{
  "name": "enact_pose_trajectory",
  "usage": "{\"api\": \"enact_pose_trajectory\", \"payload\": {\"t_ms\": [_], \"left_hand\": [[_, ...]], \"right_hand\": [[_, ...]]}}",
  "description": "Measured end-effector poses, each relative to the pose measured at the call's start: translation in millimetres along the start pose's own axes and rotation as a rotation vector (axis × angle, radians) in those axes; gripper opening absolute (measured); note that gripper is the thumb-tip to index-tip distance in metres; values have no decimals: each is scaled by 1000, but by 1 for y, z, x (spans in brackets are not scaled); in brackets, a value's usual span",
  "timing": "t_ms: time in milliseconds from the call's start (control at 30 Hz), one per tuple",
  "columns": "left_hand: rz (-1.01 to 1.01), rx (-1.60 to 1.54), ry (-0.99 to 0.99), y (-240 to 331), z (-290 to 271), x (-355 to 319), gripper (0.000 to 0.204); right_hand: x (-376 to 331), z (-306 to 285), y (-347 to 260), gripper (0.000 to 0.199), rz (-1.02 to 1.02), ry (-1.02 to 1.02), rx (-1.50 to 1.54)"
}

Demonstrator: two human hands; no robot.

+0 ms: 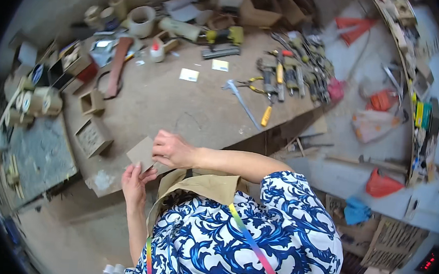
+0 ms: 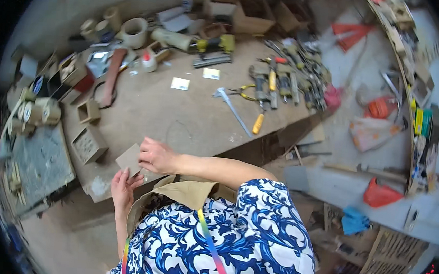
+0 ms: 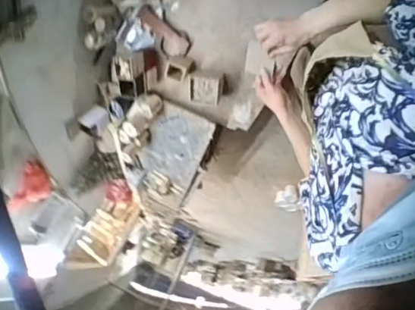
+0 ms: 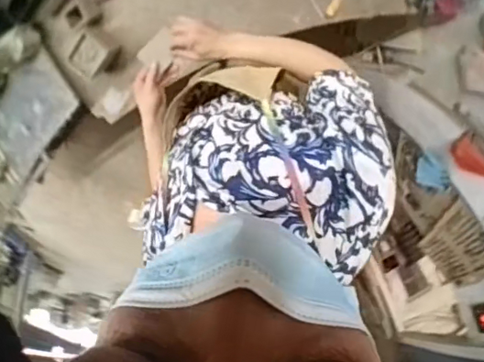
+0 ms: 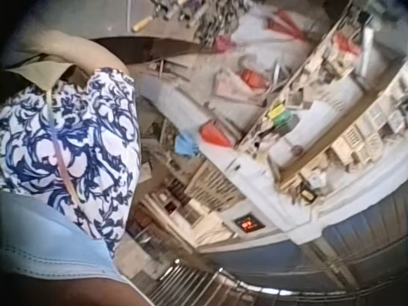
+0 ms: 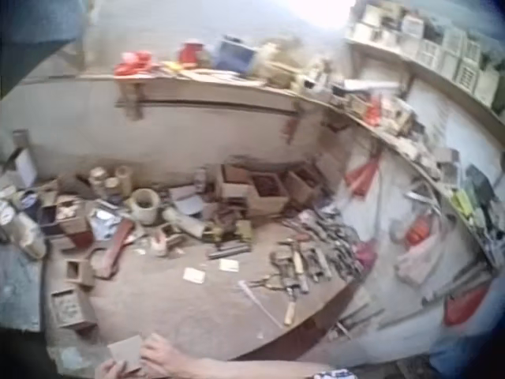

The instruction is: Assemble small components using tools at a workbench in a workshop.

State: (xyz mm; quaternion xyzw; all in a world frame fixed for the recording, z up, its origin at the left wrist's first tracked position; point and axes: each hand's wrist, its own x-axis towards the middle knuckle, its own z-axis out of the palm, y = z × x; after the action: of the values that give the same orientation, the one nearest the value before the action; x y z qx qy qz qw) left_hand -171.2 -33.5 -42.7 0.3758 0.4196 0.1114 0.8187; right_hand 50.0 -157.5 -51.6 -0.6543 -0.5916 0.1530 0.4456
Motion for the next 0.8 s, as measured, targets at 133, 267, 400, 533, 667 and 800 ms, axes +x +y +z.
{"api": "enact_pose_trajectory", "payload": {"t_ms": [133,267,400,533,667,800], "left_hand": [[-68,-56,-2,-23,48,8,17],[-70,-127,-27,-71,68,4,18],[-83,-140,-65,-85,111,-9,23],[-67,-225,-6,-88,159,-34,38],[-13,-286,-68,-60,202,-51,56],[60,-428,-77,-53,196,-65,68]], "right_hand": [[-72,-44,64,15,170,152,-11],[-176,-129,163,19,887,146,-220],[-223,-193,283,20,935,107,-614],[-208,-213,345,24,625,145,-757],[-193,-216,376,25,799,-5,-763],[-175,-231,351,30,852,130,-568]]}}
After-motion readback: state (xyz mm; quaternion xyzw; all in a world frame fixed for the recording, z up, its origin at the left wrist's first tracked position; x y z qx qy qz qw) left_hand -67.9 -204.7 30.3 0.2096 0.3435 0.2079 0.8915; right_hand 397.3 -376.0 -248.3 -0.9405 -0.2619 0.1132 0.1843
